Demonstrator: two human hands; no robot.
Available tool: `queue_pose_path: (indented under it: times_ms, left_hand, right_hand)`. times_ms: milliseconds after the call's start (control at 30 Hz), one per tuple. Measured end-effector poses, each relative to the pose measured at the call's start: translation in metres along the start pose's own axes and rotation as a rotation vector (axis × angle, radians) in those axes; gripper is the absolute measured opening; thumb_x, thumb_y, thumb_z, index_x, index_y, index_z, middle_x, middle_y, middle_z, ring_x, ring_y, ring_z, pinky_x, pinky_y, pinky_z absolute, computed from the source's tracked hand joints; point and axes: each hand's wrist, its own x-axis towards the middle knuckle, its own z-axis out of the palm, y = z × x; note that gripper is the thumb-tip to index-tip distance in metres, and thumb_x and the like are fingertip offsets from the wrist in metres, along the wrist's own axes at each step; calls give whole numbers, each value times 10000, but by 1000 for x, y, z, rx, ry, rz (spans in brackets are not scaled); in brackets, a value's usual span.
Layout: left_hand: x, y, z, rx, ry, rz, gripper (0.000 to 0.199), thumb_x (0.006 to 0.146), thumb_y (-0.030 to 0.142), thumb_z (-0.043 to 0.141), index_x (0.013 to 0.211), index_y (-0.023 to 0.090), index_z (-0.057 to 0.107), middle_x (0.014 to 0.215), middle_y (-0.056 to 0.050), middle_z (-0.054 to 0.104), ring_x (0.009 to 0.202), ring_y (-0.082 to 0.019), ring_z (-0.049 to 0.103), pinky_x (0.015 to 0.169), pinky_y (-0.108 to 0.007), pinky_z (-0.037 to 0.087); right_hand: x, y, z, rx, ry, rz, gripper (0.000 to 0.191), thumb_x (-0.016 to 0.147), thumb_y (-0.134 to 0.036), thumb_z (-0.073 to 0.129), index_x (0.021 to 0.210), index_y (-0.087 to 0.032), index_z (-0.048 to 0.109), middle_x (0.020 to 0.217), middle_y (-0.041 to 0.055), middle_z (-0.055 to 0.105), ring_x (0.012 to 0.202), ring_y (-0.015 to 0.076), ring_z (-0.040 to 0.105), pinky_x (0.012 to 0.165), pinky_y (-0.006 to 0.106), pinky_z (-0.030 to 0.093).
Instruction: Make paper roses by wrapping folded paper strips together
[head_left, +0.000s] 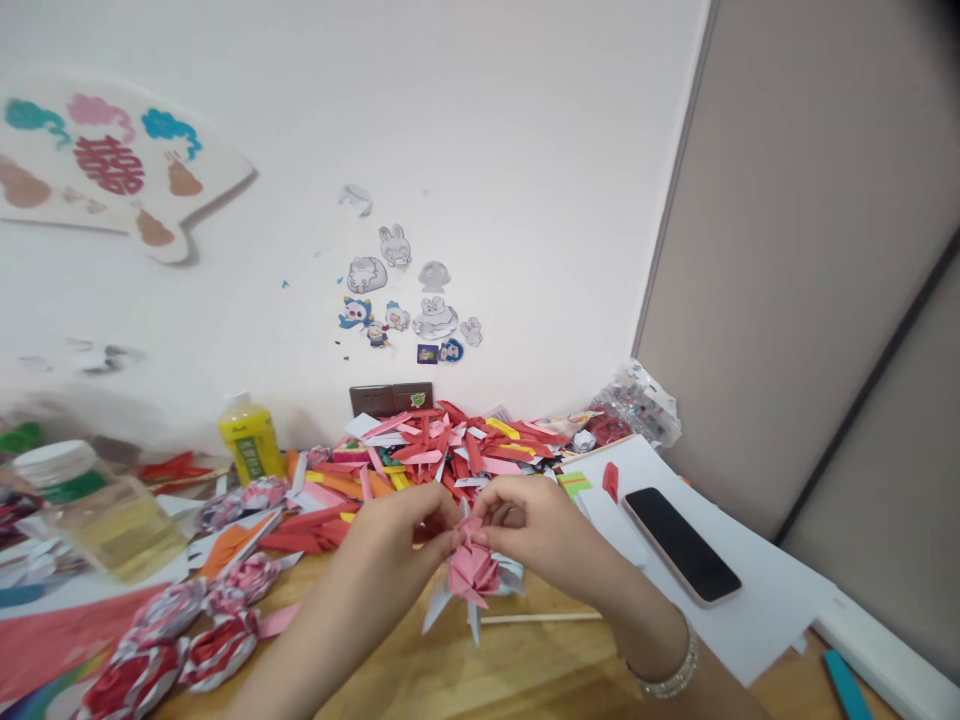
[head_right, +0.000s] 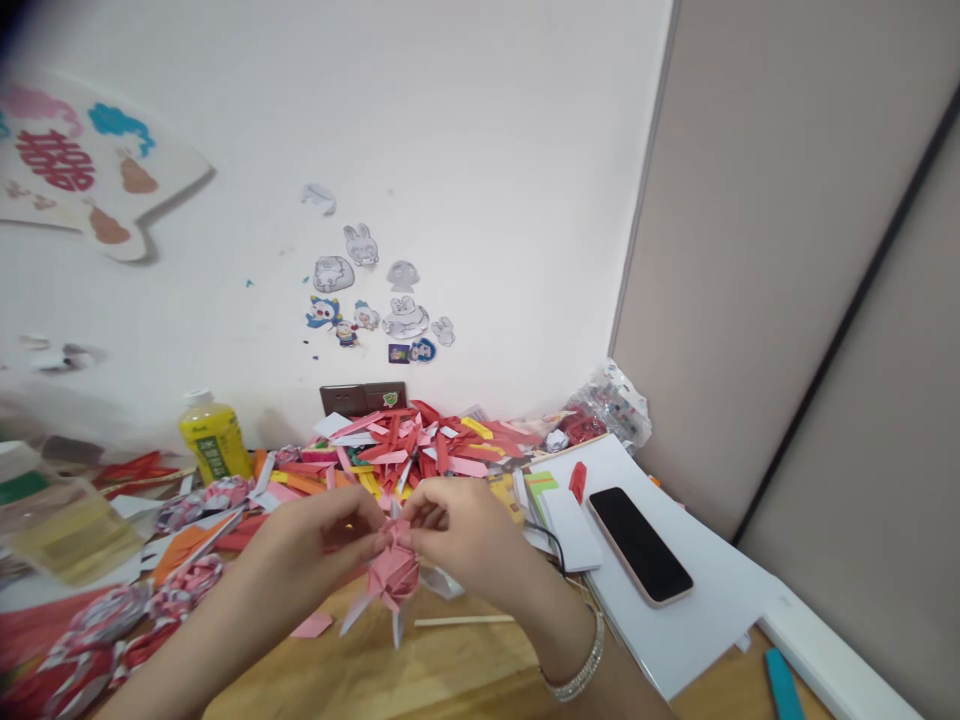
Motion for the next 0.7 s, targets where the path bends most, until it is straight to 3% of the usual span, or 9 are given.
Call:
queue_pose_path:
  times_ms: [133,333,567,700]
  left_hand:
    - [2,-2,3,60,-5,-19,130,689,165,520,564,191,540,539,41,570,530,-129,514,493,-202,362]
    - [6,-18,5,11,-116,-39,125,687,162,495,651,174,614,602,11,631,568,-145,563,525,-216,410]
    - [1,-12,1,115,-79,64,155,649,115,494,534,180,575,526,35,583,508,-114,517,482,-188,358]
    - [-2,-14,-6,-20,-156,-1,130,694,176,528,621,195,634,583,23,632,555,-133,567,511,-196,423]
  right_hand:
    - [-1,1,4,-98,48,-28,56,750,-147,612,700,-167,599,633,-29,587,589,103,541,527,191,400]
    - [-3,2,10,-185,122,-76,136,698,-51,590,626,-166,588,615,-35,568,591,94,521,518,176,367]
    - [-1,3,7,0,-20,2,116,697,-59,569,704,-168,609,644,-29,596,613,106,557,559,188,421]
    - [-5,-3,8,-46,1,-38,162,668,-17,527,646,-166,586,581,-48,544,556,87,502,495,171,358]
